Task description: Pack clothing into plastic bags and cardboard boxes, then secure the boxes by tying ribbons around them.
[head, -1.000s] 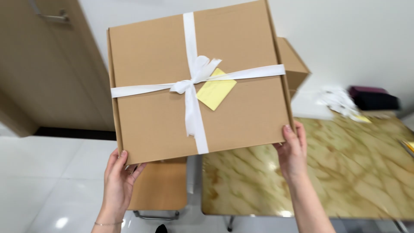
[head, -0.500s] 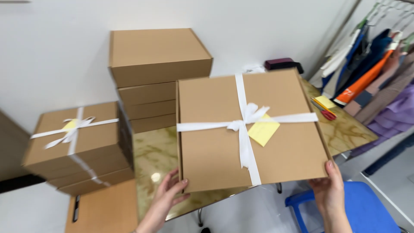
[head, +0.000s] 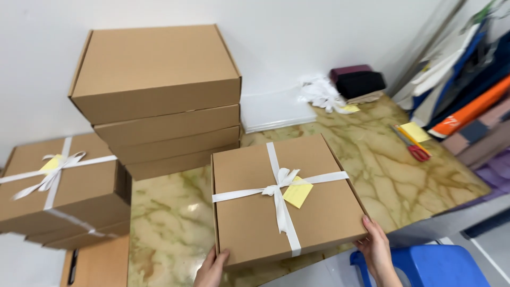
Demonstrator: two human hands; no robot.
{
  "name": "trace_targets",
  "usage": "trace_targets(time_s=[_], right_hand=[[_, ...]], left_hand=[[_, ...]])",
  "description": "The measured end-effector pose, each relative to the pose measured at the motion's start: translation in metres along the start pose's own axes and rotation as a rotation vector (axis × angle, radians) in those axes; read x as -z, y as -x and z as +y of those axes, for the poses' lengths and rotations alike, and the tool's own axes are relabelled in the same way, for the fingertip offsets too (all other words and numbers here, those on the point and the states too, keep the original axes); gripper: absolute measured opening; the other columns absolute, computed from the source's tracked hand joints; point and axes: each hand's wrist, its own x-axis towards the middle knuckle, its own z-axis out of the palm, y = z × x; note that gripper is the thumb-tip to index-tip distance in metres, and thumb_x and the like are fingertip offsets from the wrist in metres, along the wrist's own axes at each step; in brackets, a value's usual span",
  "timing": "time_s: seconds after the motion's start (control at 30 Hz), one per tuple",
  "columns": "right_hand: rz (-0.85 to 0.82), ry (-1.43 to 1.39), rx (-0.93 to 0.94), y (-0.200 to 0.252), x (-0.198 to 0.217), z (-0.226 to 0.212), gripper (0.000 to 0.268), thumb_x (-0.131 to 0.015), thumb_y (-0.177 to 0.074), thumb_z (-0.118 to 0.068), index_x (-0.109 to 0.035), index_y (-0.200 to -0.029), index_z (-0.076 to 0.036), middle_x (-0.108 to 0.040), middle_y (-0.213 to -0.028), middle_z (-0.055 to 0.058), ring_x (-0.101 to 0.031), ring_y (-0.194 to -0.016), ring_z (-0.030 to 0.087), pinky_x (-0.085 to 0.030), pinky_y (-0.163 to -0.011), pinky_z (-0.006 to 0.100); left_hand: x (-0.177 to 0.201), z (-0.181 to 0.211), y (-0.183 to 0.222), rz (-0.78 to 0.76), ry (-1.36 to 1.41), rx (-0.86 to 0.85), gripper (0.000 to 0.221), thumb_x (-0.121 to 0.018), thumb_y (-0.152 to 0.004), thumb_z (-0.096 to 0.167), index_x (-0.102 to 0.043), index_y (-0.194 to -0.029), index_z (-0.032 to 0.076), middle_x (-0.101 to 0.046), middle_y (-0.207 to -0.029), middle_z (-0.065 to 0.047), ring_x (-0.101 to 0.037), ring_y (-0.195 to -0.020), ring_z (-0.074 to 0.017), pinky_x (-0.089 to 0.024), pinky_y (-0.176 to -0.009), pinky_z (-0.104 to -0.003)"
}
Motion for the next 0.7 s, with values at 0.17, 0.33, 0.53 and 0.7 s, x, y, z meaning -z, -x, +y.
trace_targets(time_s=[0.17,0.33,0.53,0.7], right_hand=[[-0.058,0.050,-0.066,-0.030,-0.003,0.037,0.020,-0.069,-0.098,-0.028,-0.066,-0.113,-0.015,-0.067,-0.110,0.003,-0.061,-0.100,0.018,-0.047,-0.081,0.037],[0.049,0.461,0.123,-0.063,0.002,0.044,0.017,-0.079,-0.092,-0.014,-0.081,-0.100,0.000,-0.080,-0.111,0.009,-0.065,-0.112,0.014,-0.047,-0.103,0.027],[-0.444,0.892,0.778,-0.059,-0.100,-0.022,0.016,-0.081,-0.083,-0.021,-0.085,-0.097,-0.017,-0.071,-0.106,0.002,-0.069,-0.103,0.018,-0.052,-0.098,0.031],[-0.839,0.987,1.319,-0.038,-0.149,0.007,0.055,-0.089,-0.083,-0.046,-0.066,-0.123,-0.015,-0.050,-0.094,0.009,-0.053,-0.071,0.027,-0.048,-0.055,0.040]], left_hand=[[-0.023,-0.051,-0.043,0.222,0.076,-0.038,0.068,-0.070,-0.083,0.052,-0.061,-0.149,0.038,-0.075,-0.141,0.002,-0.066,-0.135,-0.0194,-0.046,-0.119,-0.028],[-0.036,-0.045,-0.048,0.204,-0.188,-0.073,0.078,-0.058,-0.087,0.060,-0.039,-0.159,0.038,-0.067,-0.149,0.001,-0.062,-0.140,-0.0249,-0.046,-0.120,-0.033],[-0.083,0.063,0.024,0.771,-0.454,-0.982,0.067,-0.070,-0.084,0.030,-0.052,-0.148,0.020,-0.046,-0.153,-0.021,-0.041,-0.141,-0.0502,-0.037,-0.116,-0.056],[-0.126,0.133,0.038,0.449,-0.355,-1.154,0.039,-0.062,-0.090,0.008,-0.069,-0.128,0.016,-0.030,-0.166,-0.017,-0.024,-0.152,-0.0446,-0.030,-0.121,-0.056]])
